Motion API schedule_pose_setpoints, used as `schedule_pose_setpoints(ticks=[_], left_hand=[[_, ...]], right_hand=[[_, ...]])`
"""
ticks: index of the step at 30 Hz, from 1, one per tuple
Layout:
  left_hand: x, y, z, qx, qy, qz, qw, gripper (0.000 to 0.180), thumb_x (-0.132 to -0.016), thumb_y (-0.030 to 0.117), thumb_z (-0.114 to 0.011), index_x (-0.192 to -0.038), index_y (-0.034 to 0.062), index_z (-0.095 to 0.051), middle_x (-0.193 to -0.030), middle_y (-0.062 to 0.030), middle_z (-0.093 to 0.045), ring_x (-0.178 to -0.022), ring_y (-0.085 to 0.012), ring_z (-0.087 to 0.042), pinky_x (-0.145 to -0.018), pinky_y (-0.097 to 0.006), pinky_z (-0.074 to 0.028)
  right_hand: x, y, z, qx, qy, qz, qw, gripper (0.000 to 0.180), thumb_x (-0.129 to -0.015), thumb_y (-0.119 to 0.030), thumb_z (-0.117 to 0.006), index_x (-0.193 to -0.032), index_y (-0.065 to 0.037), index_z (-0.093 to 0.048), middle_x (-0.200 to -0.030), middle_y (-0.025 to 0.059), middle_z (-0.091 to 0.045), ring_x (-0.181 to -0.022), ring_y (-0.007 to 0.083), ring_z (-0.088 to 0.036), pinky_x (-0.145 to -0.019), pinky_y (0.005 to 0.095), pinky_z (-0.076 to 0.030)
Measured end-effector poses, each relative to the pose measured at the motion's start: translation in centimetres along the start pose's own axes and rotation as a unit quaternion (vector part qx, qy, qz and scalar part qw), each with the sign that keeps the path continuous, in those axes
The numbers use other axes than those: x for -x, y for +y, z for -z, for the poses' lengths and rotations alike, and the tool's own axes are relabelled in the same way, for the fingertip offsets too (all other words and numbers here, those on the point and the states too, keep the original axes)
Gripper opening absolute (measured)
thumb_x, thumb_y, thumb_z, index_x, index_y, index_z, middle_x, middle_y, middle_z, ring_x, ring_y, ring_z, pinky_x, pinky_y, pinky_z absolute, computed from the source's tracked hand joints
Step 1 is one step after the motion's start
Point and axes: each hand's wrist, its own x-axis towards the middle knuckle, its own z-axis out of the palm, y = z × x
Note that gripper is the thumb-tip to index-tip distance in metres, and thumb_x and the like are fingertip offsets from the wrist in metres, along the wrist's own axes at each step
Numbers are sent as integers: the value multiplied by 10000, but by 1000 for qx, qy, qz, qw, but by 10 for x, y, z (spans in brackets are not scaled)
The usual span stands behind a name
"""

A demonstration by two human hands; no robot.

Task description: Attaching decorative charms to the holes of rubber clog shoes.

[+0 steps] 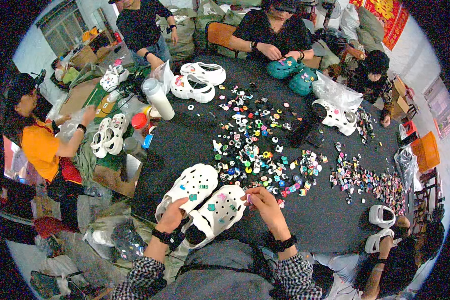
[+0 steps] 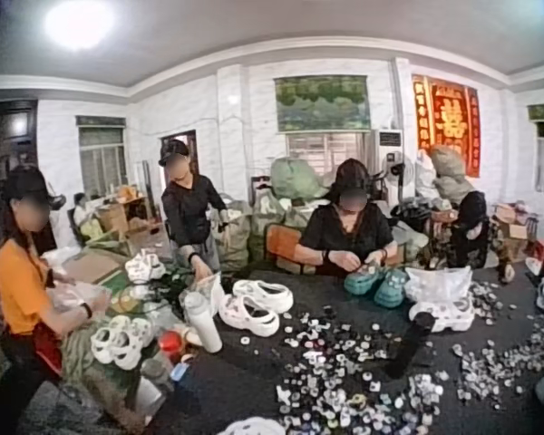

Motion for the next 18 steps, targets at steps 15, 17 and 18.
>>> schedule_pose_setpoints(ticks=[15, 17, 18], left_hand=[[-13, 6, -12, 309, 32, 208, 927, 157, -874, 171, -633, -1006, 85, -627, -769, 86, -545, -583, -29, -449, -551, -191, -361], [-12, 1, -8, 310, 17, 194, 931, 174, -875, 173, -633, -1027, 90, -615, -817, 82, -558, -633, -25, -465, -557, -196, -365], [-11, 6, -8, 311, 18, 194, 930, 174, -875, 173, -633, -1027, 90, -615, -817, 82, -558, -633, -25, -465, -557, -196, -365]], right_hand=[[-32, 8, -18, -47, -70, -20, 996, 220, -911, -150, -593, -1074, -3, -579, -985, 35, -622, -932, 137, -621, -803, 263, -511], [-37, 4, -21, 18, -90, 6, 996, 181, -916, -148, -596, -1048, -24, -586, -978, 19, -606, -861, 109, -595, -739, 253, -493], [-39, 2, -23, 18, -91, 5, 996, 181, -916, -148, -596, -1048, -24, -586, -978, 19, -606, -861, 109, -595, -739, 253, -493]])
